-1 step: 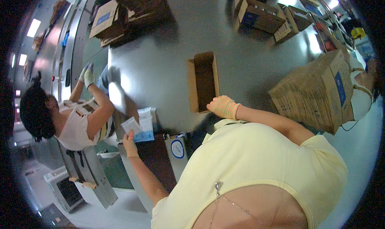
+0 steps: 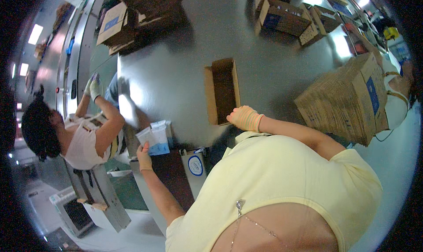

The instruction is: The person repeatedly picks up small blue and white packets from a table and places them into brown cardboard boxes. They then close the boxes and move them aside, continuing the process with new boxes and packets.

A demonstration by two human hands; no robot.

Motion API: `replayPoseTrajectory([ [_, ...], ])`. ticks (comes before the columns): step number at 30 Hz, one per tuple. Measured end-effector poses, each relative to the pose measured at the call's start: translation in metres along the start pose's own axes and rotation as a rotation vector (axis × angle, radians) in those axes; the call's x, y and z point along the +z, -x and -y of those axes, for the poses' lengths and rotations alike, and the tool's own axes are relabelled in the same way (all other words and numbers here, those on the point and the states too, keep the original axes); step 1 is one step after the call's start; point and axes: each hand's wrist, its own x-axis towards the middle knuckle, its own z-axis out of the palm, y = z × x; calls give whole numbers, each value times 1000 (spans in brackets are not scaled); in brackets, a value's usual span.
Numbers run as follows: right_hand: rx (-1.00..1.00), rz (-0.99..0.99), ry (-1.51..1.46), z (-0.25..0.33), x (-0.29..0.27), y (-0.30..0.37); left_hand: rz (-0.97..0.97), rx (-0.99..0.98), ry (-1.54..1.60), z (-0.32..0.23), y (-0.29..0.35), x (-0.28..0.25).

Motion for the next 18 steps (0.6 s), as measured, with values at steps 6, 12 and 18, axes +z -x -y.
replayPoseTrajectory([
  [6,-24,-72,1,-2,6,-2,311,-175,6,53,-77,42],
  [12,-70,-65,21,-12,16,4,205,342,-1191,-66,-27,181],
  [18,-126,-59,48,-2,8,-4,48,699,-1114,12,-26,286],
])
